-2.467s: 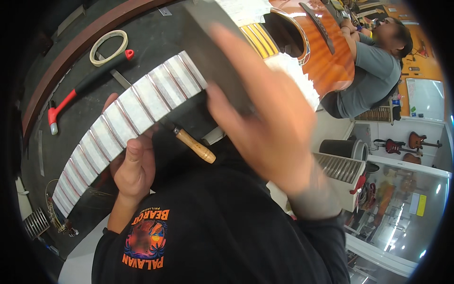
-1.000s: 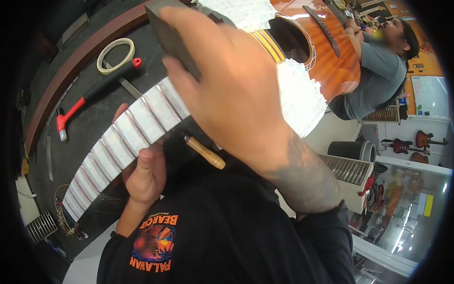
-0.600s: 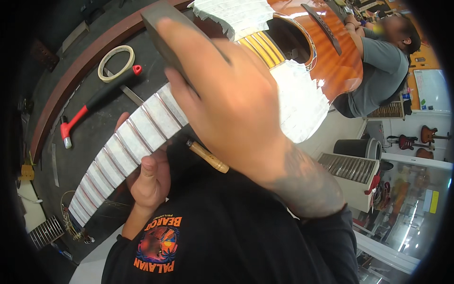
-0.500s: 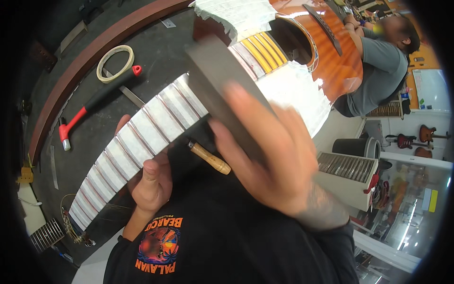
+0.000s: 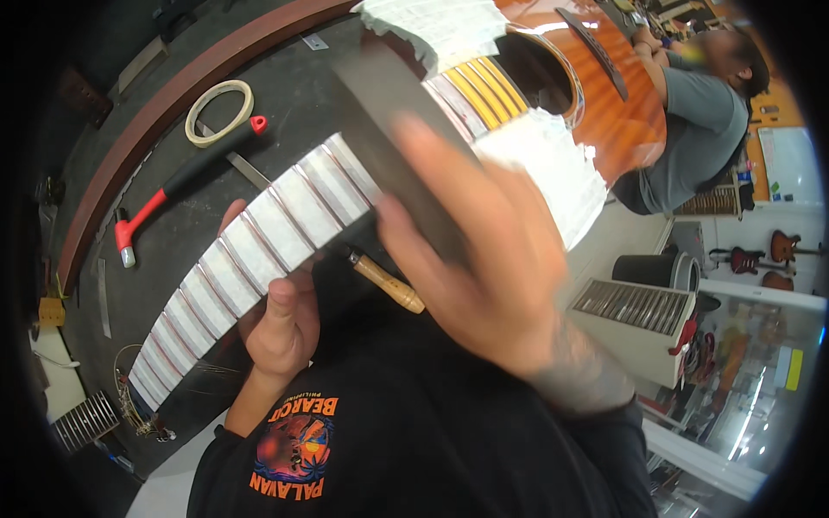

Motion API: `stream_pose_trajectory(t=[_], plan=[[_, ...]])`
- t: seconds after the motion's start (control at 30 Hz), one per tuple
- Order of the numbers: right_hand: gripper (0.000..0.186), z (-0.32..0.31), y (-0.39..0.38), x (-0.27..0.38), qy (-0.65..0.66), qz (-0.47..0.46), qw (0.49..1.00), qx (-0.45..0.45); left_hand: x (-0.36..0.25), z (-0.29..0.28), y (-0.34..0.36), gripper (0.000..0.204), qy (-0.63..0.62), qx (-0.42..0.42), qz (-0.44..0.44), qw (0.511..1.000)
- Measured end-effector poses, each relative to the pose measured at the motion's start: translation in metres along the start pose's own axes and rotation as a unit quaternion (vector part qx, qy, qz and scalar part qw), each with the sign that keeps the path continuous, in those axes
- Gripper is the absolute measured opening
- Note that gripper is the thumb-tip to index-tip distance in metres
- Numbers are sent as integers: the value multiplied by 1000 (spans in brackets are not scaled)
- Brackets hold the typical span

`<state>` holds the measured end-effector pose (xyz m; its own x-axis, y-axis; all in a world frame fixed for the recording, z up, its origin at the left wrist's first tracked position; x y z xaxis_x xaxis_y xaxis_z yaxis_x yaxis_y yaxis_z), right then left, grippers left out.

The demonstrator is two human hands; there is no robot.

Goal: The person sands the fretboard of an acoustic guitar using a sanding block, moving it along the length of the neck while holding the guitar steady.

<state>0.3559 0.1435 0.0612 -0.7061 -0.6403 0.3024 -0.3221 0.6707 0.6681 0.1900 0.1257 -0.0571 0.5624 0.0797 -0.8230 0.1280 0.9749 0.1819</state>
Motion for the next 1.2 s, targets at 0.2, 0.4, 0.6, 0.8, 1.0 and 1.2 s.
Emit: stream_pose_trajectory(t=[0.2,0.4,0.6,0.8,1.0,1.2], plan=[[54,5,16,4,-34,-4,998,44,-5,-3,0,88,10,-19,32,999],[56,6,10,-5,15,20,999,-20,2,-3,-3,88,21,-20,16,999],[63,-4,1,9,-48,2,997,54,-1,-7,-2,85,14,-26,44,999],[73,-74,-59,25,-56,109,992,-23,-1,1,0,84,18,0,29,999],[62,-93,-33,-25,63,209,975,-52,1,1,3,85,-3,7,34,999],[59,-103,-28,-87,359,321,873,-71,-6,-1,8,92,-11,-19,63,998]])
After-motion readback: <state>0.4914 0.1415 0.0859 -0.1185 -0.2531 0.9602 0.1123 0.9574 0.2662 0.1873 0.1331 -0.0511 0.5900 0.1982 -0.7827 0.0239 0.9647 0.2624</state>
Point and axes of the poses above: each hand's wrist, its own y-axis towards the middle knuckle, its own z-axis out of the palm, x = y × z, the point moved 6 cm from there along y, towards the middle knuckle, and after that the axes turned 6 degrees about x, right-handed, at the moved point
